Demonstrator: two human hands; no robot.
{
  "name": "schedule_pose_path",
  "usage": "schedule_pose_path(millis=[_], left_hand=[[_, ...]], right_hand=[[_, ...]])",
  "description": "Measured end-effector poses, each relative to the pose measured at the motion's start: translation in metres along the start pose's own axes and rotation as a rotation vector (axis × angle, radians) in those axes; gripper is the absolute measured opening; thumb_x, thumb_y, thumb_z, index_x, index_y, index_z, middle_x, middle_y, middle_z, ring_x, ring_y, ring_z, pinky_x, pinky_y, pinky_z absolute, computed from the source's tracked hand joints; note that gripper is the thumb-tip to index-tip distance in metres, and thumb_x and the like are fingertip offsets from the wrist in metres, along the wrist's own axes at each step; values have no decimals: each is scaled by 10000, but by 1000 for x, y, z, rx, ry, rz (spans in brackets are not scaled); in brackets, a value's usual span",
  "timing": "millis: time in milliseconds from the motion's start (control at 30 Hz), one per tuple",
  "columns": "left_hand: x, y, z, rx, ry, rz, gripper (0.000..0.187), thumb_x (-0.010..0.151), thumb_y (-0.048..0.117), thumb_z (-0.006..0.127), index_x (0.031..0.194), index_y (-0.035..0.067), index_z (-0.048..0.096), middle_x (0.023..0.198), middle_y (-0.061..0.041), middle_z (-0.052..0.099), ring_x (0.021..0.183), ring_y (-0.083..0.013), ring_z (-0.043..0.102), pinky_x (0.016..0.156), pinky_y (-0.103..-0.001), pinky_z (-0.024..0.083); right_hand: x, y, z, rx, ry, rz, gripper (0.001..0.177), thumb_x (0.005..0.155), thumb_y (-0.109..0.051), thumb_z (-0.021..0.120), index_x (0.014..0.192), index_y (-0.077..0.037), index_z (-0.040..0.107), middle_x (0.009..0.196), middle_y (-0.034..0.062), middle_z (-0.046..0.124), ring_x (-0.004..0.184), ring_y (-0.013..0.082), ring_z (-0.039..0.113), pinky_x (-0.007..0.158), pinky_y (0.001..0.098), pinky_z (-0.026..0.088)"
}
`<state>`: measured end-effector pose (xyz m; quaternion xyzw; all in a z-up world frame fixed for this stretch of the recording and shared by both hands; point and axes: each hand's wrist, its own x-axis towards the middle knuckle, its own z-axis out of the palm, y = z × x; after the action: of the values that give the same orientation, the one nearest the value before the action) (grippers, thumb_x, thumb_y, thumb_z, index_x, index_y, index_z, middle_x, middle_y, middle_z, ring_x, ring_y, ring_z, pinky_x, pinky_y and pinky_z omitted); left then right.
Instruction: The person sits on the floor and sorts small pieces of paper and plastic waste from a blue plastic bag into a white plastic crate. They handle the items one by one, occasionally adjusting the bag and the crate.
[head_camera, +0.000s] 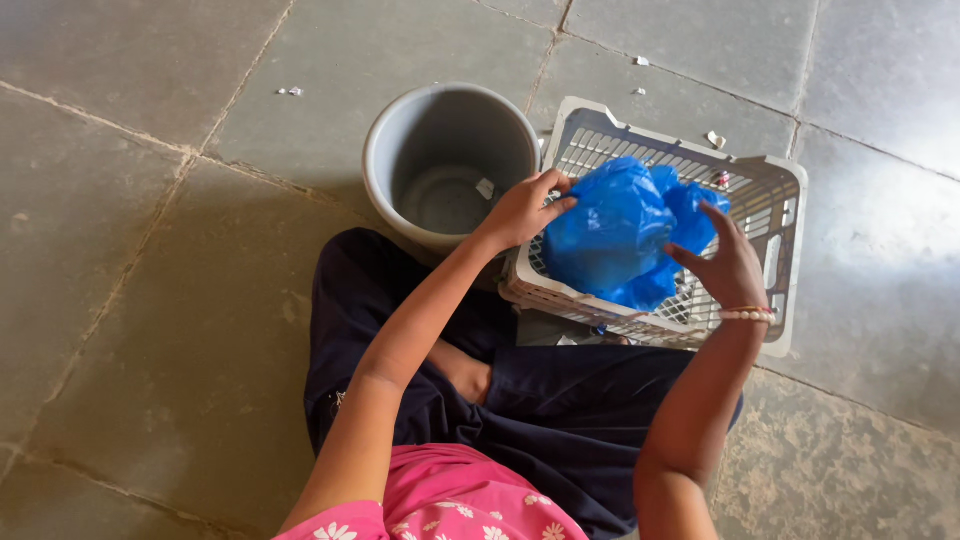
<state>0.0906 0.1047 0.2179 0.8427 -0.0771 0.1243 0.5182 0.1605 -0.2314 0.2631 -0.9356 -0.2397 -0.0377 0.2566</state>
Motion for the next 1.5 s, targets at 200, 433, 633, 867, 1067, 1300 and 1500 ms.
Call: schedule_pose_path(millis=[200,433,633,867,1067,1300,1500], left_hand=[[22,45,11,-239,-16,146,333,1011,331,688,1172,72,555,1124,-90,731,1134,-230,716,989,-367,547],[47,69,4,-416,11,324,420,1030,459,700,1219,109,563,1427,-95,662,1420,-275,580,1219,-467,426],[46,38,3,-107,70,303,880,919,736,670,1559,175,450,1679,-114,414,1596,-317,350,1324,-524,298],[44,2,32,197,-213,86,968,768,756,738,1547,245,475,1638,-96,398,1515,-334,366,1202,-532,340],[40,13,64,68,-288,-26,765,868,594,741,1495,211,527,1554,-39,575,1437,-278,568,1180,-440,463],[43,3,92,-27,-137,92,725,816,246,772,1472,145,479,1289,-149,644,1111,-307,676,943,-412,538],[68,-15,80,-40,51,294,470,930,-20,632,1363,161,658,1075,-95,694,1007,-256,668,920,-388,545]], right_hand=[[27,-64,-18,-111,69,-238,594,811,-292,888,1312,-52,678,1262,213,695,1133,388,646,933,475,528],[32,-3,-29,174,424,-198,295,905,77,681,1173,-10,771,1094,151,786,952,217,773,835,309,584],[38,20,-70,316,591,-143,435,837,225,569,1133,7,800,1007,78,771,887,115,675,826,258,544],[52,4,-93,674,677,-141,316,938,258,616,1123,17,705,999,47,730,864,115,664,760,219,561],[54,-22,-85,676,592,-78,477,816,269,467,1140,-5,685,1123,53,734,1010,95,688,804,170,543],[56,-11,-74,770,561,-43,344,985,231,566,1184,-21,690,1165,75,747,984,118,671,740,201,503],[39,15,-79,116,618,-57,505,836,203,561,1248,-55,695,1226,117,747,1138,237,717,1025,362,578]])
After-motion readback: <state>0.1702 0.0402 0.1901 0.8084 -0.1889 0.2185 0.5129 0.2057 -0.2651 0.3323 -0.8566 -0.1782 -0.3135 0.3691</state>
